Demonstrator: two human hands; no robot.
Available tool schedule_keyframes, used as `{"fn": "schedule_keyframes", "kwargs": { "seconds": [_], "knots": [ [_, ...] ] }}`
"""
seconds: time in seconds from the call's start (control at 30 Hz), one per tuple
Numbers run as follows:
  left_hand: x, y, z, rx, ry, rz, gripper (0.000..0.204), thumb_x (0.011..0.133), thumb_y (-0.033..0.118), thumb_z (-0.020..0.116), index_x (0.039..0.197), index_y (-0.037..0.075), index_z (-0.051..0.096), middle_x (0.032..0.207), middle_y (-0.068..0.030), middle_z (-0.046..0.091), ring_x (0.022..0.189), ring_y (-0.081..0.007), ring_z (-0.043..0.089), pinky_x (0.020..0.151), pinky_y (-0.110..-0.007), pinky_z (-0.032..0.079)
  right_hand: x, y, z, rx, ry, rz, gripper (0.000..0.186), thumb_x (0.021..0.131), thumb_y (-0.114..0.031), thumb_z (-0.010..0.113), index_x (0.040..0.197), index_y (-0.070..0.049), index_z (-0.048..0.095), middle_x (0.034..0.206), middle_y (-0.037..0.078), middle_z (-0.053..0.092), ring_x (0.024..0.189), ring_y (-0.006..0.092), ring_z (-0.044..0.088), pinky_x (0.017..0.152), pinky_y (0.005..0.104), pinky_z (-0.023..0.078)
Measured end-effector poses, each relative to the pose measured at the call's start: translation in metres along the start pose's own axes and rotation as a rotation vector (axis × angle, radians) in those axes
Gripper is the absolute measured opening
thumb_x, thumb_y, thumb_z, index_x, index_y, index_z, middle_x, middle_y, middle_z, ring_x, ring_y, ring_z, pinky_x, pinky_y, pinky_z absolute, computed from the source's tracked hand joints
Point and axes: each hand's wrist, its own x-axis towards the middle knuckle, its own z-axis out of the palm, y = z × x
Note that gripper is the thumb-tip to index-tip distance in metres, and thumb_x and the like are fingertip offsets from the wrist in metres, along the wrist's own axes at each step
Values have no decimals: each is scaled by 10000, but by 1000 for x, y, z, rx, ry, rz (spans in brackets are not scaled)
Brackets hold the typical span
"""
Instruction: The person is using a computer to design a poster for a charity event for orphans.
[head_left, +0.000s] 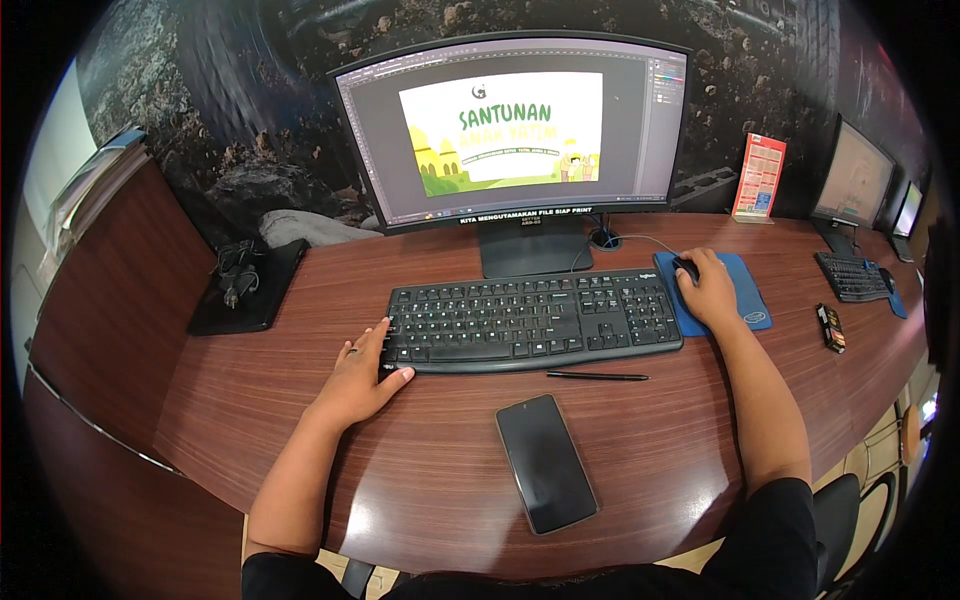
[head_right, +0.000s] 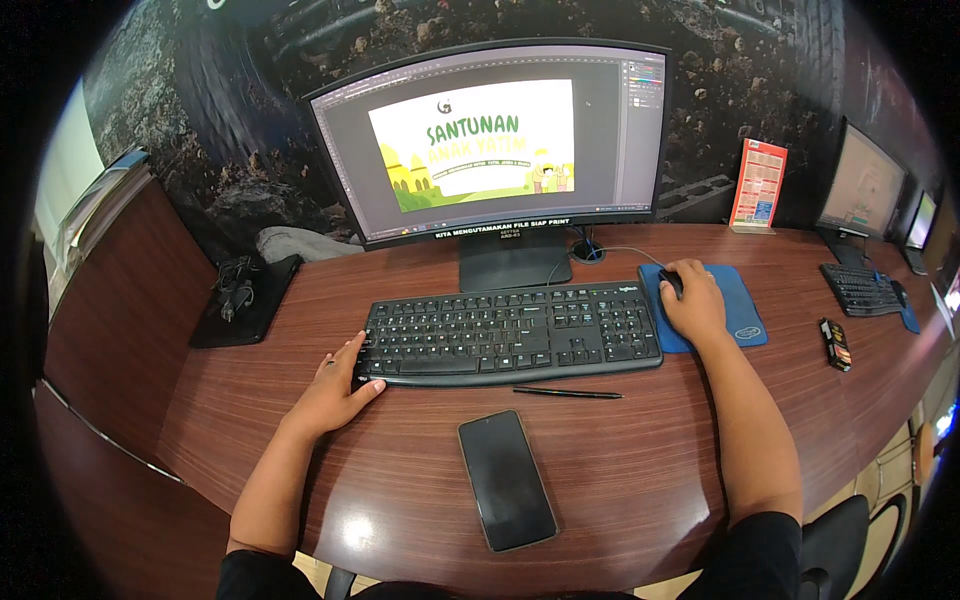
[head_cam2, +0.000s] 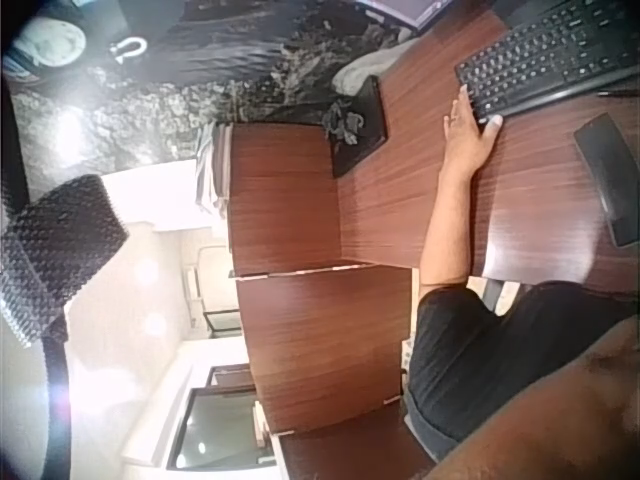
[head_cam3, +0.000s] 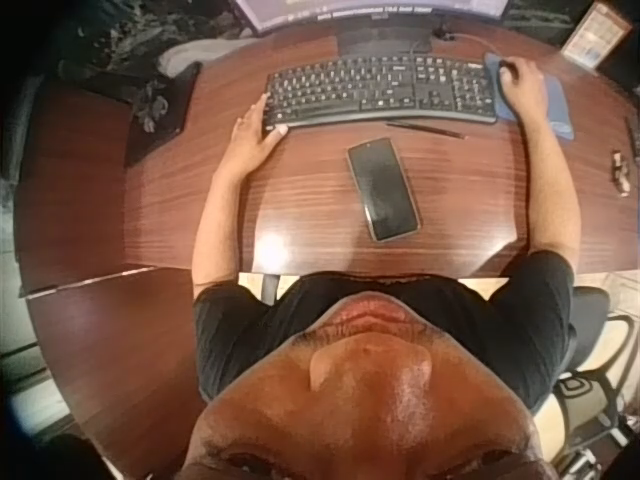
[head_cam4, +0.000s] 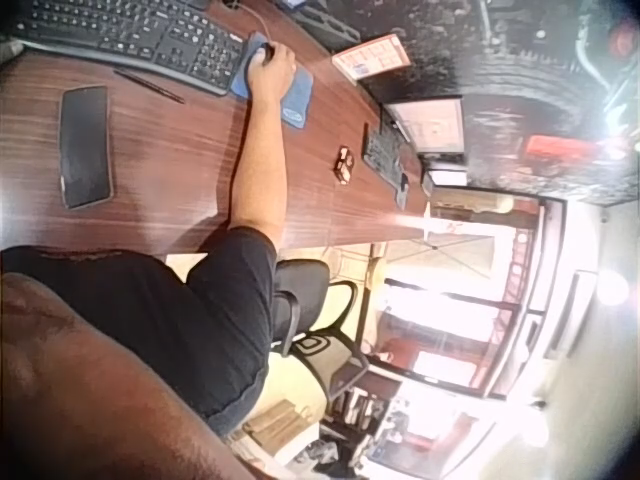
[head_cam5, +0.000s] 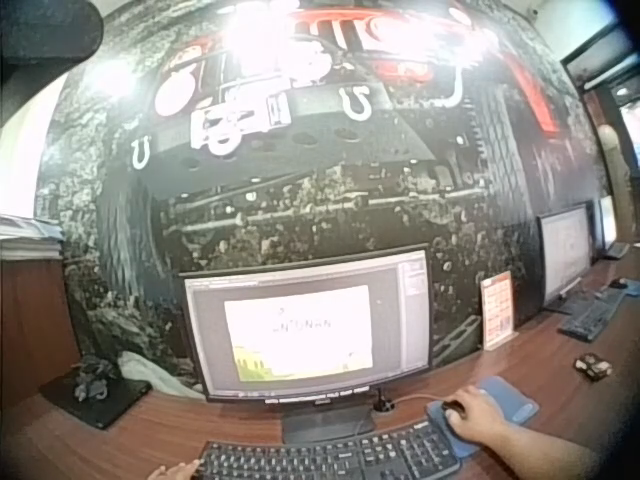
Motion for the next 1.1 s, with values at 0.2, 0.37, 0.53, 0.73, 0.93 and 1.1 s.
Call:
{"fn": "schedule_keyframes", "kwargs": {
  "seconds": [0.2,0.37,0.53,0.73,0.93,1.1],
  "knots": [
    [0,-1,0,5,2,-2,879,973,462,633,1602,-13,244,1589,-286,388,1532,-398,294,1265,-517,161,1,1,0,-3,-11,7,274,879,-172,690,1131,-63,685,1172,143,668,1092,391,628,951,471,503],
    [0,0,1,5,2,2,875,973,460,633,1602,-12,247,1586,-287,392,1527,-399,305,1263,-518,168,0,1,-2,8,-15,4,270,882,-171,688,1130,-65,684,1186,144,664,1092,393,627,950,470,503],
    [-3,1,-1,-9,2,-5,852,977,406,652,1591,-27,252,1588,-300,377,1515,-415,321,1260,-515,169,1,-3,2,6,9,-14,262,871,-162,683,1114,-65,687,1160,138,669,1080,386,633,944,463,505],
    [1,-2,2,13,29,38,860,976,413,652,1588,-36,248,1582,-295,383,1502,-417,338,1248,-524,196,-2,-4,-4,83,27,-81,242,829,-122,677,1062,-56,688,1125,122,675,1069,362,646,924,437,512],
    [0,-4,2,31,4,9,870,977,427,650,1592,-32,240,1585,-303,374,1506,-421,328,1249,-531,192,0,6,4,82,28,-52,256,835,-108,691,1083,-49,687,1132,140,670,1073,371,643,932,432,509],
    [0,-7,3,23,10,21,884,981,502,616,1598,-13,248,1586,-319,366,1515,-418,317,1248,-540,191,1,4,3,10,39,16,243,880,-136,702,1105,-44,685,1140,161,663,1082,387,633,937,450,501]
  ]
}}
